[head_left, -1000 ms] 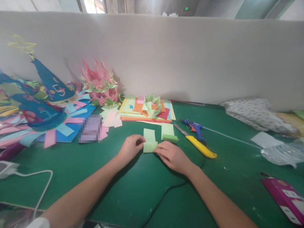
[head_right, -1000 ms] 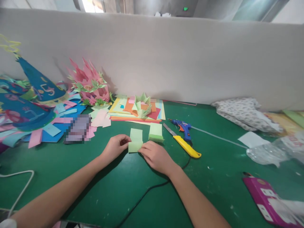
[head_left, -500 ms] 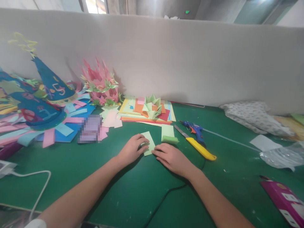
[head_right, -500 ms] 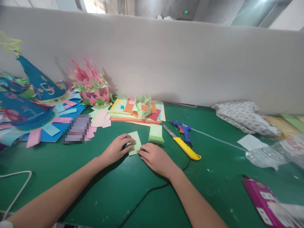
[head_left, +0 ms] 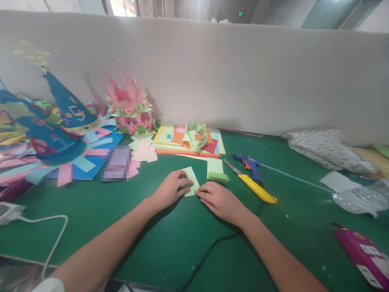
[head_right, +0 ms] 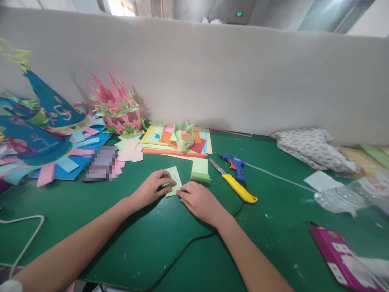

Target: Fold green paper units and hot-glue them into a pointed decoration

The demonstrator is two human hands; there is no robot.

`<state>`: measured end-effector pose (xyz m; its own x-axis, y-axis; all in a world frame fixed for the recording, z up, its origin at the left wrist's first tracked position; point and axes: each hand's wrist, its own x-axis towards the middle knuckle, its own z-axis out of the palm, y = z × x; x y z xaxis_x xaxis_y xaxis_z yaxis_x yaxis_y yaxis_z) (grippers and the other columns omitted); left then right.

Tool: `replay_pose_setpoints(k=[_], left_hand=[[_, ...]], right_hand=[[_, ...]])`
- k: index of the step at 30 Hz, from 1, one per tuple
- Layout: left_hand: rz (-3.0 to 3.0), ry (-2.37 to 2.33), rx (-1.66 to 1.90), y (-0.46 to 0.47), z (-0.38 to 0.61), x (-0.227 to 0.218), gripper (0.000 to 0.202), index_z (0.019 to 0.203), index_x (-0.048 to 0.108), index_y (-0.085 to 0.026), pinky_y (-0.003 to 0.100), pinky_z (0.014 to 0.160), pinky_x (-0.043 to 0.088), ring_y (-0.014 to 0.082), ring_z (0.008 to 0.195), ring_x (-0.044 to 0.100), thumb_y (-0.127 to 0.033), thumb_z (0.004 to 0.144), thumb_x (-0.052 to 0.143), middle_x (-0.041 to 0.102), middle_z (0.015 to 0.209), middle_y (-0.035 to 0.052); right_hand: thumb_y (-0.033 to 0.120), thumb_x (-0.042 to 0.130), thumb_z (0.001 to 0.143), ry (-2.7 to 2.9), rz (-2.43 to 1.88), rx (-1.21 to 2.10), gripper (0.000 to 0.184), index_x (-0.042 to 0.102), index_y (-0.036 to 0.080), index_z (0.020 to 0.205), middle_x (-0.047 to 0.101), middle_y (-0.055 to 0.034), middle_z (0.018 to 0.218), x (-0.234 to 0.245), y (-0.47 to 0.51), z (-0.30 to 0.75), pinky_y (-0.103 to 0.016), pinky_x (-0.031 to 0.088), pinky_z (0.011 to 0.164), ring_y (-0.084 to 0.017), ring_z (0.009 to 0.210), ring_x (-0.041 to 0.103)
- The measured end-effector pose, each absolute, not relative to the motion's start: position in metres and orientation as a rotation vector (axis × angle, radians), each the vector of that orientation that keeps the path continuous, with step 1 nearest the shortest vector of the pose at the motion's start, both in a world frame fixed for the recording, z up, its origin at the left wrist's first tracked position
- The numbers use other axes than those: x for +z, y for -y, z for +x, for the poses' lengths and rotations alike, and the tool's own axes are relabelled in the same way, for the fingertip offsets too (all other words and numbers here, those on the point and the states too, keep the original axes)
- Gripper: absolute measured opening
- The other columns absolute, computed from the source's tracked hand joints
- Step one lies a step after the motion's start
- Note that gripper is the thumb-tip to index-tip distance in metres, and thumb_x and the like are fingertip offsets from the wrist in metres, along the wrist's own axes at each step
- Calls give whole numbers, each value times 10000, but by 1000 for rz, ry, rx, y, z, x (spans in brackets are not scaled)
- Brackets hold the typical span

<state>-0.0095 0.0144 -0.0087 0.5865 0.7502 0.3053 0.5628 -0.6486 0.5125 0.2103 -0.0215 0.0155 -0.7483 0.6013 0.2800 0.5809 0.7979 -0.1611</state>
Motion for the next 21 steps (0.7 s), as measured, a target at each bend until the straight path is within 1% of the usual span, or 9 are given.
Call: replay_pose_setpoints(k=[5, 10, 13, 17, 21], left_hand=[[2450, -1015, 693, -18, -12, -8, 194, 1008, 686, -229, 330, 849, 428, 187, 932, 521, -266, 846, 585, 544, 976, 64], [2448, -977, 670, -22, -13, -8, 194, 1006, 678, -226, 335, 856, 431, 181, 923, 525, -287, 845, 589, 538, 983, 60], [2446, -966, 680, -23, -13, -8, 190, 1004, 673, -223, 334, 855, 435, 177, 920, 529, -277, 846, 584, 537, 986, 60], [2433, -957, 687, -22, -13, -6, 190, 1006, 670, -220, 329, 861, 440, 173, 922, 534, -271, 860, 559, 539, 991, 62], [2421, -973, 672, -20, -12, -2, 180, 998, 669, -217, 333, 869, 440, 176, 930, 534, -249, 844, 580, 535, 999, 62]], right_hand=[[238, 444, 923, 2719, -930, 35, 267, 612, 164, 1116, 617, -101, 955, 18, 22, 208, -362, 472, 774, -215, 896, 539], [305, 457, 921, 2776, -924, -28, 286, 597, 189, 1143, 596, -91, 939, 17, 24, 203, -376, 435, 793, -217, 903, 516], [312, 442, 929, 2787, -909, 22, 298, 585, 199, 1165, 598, -86, 962, 16, 27, 194, -358, 430, 787, -206, 904, 514], [314, 430, 935, 2767, -878, 94, 300, 586, 203, 1165, 602, -91, 1054, 16, 31, 184, -369, 426, 842, -212, 983, 511], [285, 414, 941, 2703, -935, 181, 292, 609, 197, 1140, 619, -84, 1024, 17, 31, 192, -365, 441, 841, -204, 973, 533]])
